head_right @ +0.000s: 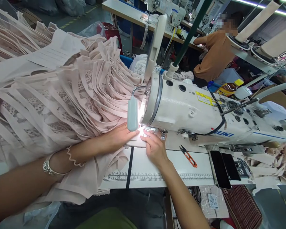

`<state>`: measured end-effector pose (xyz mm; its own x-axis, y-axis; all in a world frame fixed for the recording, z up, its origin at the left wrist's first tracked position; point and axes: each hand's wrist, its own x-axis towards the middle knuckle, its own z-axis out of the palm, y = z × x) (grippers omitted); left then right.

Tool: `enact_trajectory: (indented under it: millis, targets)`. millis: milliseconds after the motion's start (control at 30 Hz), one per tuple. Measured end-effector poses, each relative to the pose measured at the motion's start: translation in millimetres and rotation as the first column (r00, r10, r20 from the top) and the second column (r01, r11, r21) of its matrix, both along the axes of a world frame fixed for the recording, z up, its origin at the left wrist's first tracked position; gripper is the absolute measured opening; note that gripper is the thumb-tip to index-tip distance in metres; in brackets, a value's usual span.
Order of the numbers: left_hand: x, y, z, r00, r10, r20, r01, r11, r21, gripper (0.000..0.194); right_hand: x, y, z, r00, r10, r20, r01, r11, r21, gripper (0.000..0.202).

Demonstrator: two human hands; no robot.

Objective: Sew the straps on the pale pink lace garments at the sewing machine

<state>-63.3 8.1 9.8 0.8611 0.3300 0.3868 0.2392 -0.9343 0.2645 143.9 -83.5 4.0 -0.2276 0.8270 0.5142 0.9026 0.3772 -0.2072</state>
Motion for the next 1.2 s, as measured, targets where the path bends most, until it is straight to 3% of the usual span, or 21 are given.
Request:
enact_trajectory:
  millis: [267, 500, 867, 1200]
  targets:
    - [4, 5, -14.3, 0.993, 0.049, 0.108, -0.035, 0.991, -0.126, 0.021, 0, 1, 2.9, 1.000, -0.008, 0.023, 0.008, 0.999, -0.031, 0.040]
    - [10, 7, -4.2, 0.992, 0.124, 0.038, -0.115, 0.976, -0.186, 0.024, -1, 6, 6.3, 0.998, -0.035, 0.054, 0.044, 0.987, -0.157, 0.043]
    - [1, 3, 3.2, 0.988, 0.153, 0.002, -0.153, 0.988, 0.039, 0.027, 2, 10, 4.4, 0.986, -0.110, 0.129, 0.148, 0.927, -0.344, 0.052]
    - [1, 4, 3.4, 0.988, 0.157, -0.016, -0.152, 0.976, 0.156, 0.019, 1, 12, 3.9, 0.959, -0.074, 0.274, 0.166, 0.929, -0.330, 0.057]
